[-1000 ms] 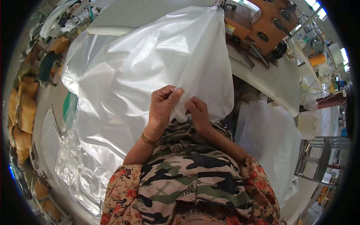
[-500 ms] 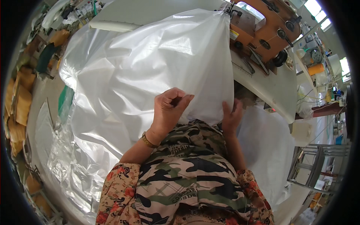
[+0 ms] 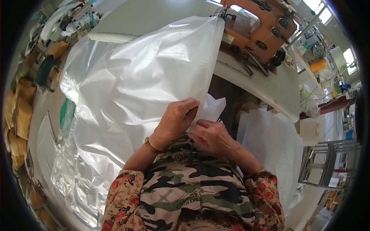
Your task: Operate an industrial sewing machine to join large white plastic or rubberized sheets.
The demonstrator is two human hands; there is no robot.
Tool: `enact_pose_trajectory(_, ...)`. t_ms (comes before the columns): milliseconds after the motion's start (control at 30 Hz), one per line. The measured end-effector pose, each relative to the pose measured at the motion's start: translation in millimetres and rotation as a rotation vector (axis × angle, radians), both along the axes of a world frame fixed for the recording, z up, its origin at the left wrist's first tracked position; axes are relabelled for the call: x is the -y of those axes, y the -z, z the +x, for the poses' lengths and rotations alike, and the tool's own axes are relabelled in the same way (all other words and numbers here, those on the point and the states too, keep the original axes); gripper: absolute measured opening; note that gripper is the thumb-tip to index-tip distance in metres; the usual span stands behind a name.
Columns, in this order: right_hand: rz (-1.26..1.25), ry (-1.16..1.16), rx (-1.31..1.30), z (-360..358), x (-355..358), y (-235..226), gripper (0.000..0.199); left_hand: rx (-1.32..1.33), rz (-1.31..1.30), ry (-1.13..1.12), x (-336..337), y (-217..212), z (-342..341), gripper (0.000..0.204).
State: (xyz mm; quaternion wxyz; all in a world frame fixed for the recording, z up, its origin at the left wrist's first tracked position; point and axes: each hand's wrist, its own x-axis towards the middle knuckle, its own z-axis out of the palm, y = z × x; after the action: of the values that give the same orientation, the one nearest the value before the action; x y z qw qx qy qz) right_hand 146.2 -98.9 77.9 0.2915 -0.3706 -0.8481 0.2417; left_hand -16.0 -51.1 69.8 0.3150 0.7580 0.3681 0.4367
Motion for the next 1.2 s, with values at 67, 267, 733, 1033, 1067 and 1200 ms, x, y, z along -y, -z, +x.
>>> enact_pose_trajectory(67,0.042,-0.052,0.024,-2.9,3.9,4.3,0.014,0.005,-0.064,0.023,-0.8,1.4,-2.5,0.012)
enact_pose_trajectory(267,0.240,-0.101,0.091,-13.7,5.4,5.6,0.015,0.084,-0.231,0.031,-3.0,9.3,-8.3,0.006)
enact_pose_trajectory(733,-0.240,0.691,-0.571,-62.7,-89.2,119.6,0.068,-0.207,0.127,-0.250,-8.7,-72.8,-40.9,0.004)
enact_pose_trajectory(1033,-0.753,-0.237,-0.694,-205.7,-145.3,107.9,0.048,-0.982,0.639,0.255,-44.7,-177.6,-60.7,0.011)
enact_pose_trajectory(1067,-0.738,-0.262,-0.664,-205.2,-145.9,107.1,0.046,-1.078,0.683,0.294,-45.0,-169.2,-64.1,0.014)
enact_pose_trajectory(1200,-0.547,-0.377,-0.526,-176.7,-149.4,101.9,0.038,-0.978,0.641,0.166,-37.7,-93.4,-75.8,0.017)
